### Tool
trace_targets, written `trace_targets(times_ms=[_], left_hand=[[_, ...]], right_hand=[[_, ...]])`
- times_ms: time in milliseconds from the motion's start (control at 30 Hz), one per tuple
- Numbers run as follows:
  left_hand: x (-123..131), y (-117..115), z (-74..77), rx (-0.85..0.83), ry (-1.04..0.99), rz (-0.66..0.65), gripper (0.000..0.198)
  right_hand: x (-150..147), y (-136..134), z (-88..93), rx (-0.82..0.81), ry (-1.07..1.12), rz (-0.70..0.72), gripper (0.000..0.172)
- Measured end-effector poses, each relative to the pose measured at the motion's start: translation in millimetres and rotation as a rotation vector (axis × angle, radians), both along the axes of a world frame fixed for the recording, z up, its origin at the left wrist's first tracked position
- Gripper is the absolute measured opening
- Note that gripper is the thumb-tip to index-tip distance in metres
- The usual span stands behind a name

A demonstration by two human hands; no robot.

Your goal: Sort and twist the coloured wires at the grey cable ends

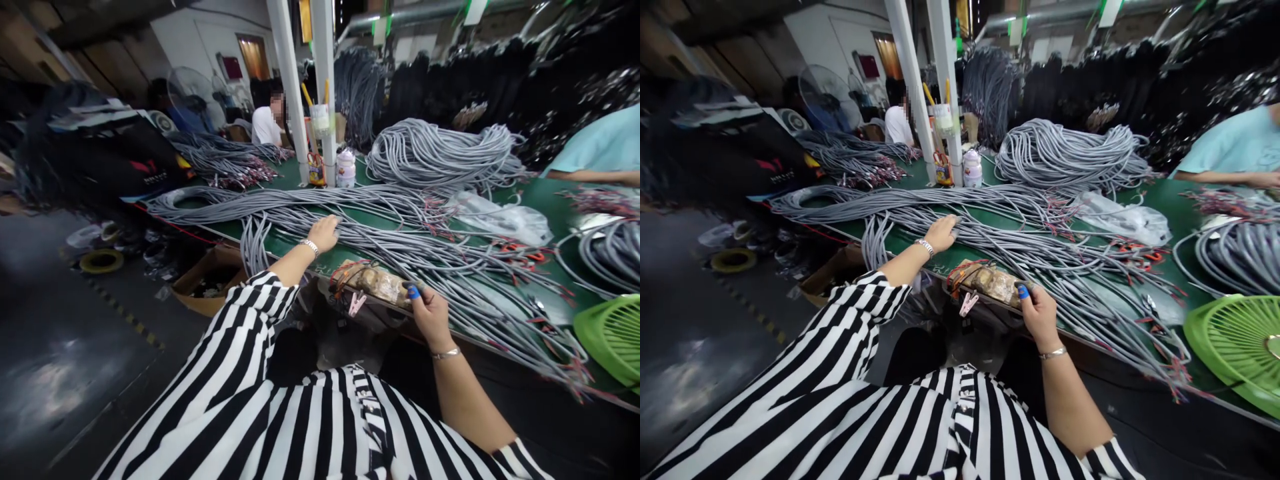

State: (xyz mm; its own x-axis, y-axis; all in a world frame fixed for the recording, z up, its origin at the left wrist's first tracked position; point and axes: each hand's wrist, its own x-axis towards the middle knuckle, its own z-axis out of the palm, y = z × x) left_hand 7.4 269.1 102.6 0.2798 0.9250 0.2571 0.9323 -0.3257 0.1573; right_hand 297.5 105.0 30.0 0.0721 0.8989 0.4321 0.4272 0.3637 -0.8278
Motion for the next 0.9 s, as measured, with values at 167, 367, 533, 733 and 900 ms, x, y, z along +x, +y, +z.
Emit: trace_targets(times_ms=[167, 367, 533, 733, 900], left_hand=[[21, 32, 15.1, -0.083, 0.091, 0.070, 0.037], [6, 17, 60.5, 0.162, -0.125, 0.123, 0.024], [5, -47, 114.6, 0.375, -0.239, -0.111, 0.037], [56, -162, 108.1, -0.416, -0.239, -0.801, 0.014], [49, -194, 64.4, -1.089, -0.626, -1.029, 0.035]], right_hand=[[-5, -3, 2.4, 0.072, -0.024, -0.051, 0.020], [-4, -2, 3.2, 0.075, 0.050, -0.039, 0.014], [-2, -2, 2.6, 0.027, 0.076, -0.013, 0.020], [0, 1, -5.1, -0.038, 0.108, -0.011, 0.028], [3, 1, -8.8, -0.057, 0.085, -0.001, 0.030]])
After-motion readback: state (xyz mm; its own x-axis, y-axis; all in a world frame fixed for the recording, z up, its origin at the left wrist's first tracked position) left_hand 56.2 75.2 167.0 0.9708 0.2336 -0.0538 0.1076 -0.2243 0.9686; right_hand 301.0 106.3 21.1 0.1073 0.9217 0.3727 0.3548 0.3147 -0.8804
